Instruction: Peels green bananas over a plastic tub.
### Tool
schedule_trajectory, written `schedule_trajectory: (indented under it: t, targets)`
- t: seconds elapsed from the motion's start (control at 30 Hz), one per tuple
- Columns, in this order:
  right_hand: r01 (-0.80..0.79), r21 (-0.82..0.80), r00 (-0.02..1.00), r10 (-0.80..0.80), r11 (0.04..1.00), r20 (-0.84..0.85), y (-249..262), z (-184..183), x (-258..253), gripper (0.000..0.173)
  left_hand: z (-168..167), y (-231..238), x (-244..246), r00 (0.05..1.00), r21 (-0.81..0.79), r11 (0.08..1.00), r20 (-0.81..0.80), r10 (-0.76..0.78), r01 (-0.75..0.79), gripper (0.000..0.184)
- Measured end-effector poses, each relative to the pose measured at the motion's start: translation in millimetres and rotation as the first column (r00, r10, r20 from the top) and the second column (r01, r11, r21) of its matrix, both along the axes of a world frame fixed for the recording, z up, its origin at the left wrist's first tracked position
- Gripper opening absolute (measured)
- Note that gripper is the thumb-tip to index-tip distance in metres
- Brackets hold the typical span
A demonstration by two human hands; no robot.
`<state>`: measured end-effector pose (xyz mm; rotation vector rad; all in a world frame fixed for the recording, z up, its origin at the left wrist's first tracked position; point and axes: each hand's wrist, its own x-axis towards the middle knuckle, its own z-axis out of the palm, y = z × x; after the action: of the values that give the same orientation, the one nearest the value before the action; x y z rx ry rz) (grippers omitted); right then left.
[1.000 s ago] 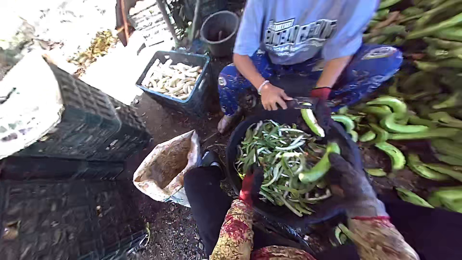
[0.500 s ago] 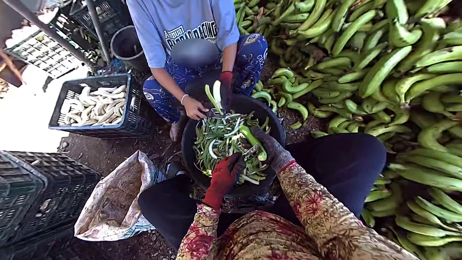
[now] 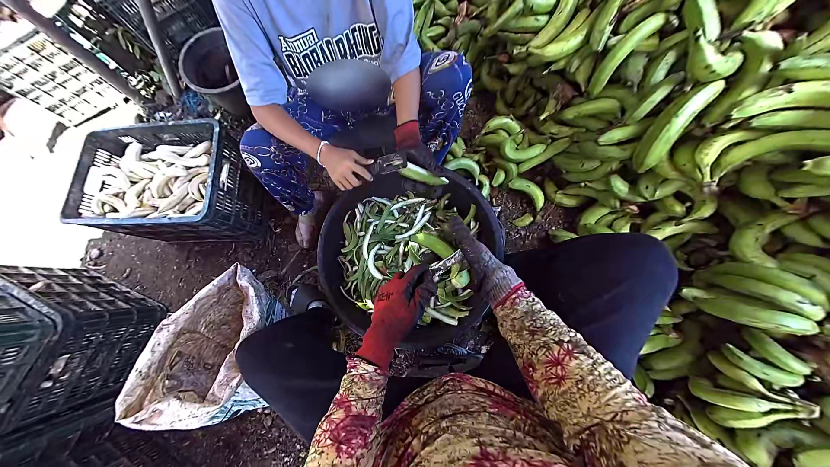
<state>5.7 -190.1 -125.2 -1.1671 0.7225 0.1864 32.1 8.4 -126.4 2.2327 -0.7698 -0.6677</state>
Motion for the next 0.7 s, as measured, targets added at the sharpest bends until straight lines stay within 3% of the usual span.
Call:
schedule_trajectory:
  t: [0.17,0.27,0.37,0.43,0.53,0.6,0.7]
  targets:
    - [0.051,-0.273,0.998,-0.057,0.961,-0.016,18.3,5.5,-4.1,0.081,-14.1,-6.8,7.4,0.988,0.013,0.991,0.081,0.132,-0.134,0.057]
    - [0.041,-0.417,0.992,-0.087,0.908,-0.092,33.4,-0.1,-3.0,0.077,-18.4,-17.2,12.6,0.939,0.064,0.946,0.161,0.304,-0.317,0.051]
    - [0.012,-0.396,0.997,-0.041,0.918,-0.065,45.3,-2.9,-10.0,0.06,-17.2,-23.7,29.9,0.843,0.173,0.827,0.181,0.507,-0.535,0.051]
    - [0.088,-0.295,0.994,-0.102,0.951,-0.03,44.1,-7.7,-11.5,0.054,-18.8,-18.4,39.7,0.82,0.142,0.809,0.15,0.552,-0.57,0.05]
    - [0.181,-0.087,0.982,-0.185,0.98,-0.037,22.3,-17.5,-3.7,0.052,-17.7,-7.3,37.5,0.889,-0.034,0.888,-0.016,0.458,-0.458,0.047]
    - [0.242,0.055,0.97,-0.24,0.969,-0.038,8.4,-21.1,3.5,0.045,-13.0,-2.5,27.5,0.941,-0.135,0.94,-0.177,0.289,-0.314,0.048]
    - [0.273,0.156,0.962,-0.272,0.949,-0.025,0.3,-10.5,11.2,0.044,-2.3,1.7,11.1,0.941,-0.177,0.977,-0.333,0.055,-0.12,0.051]
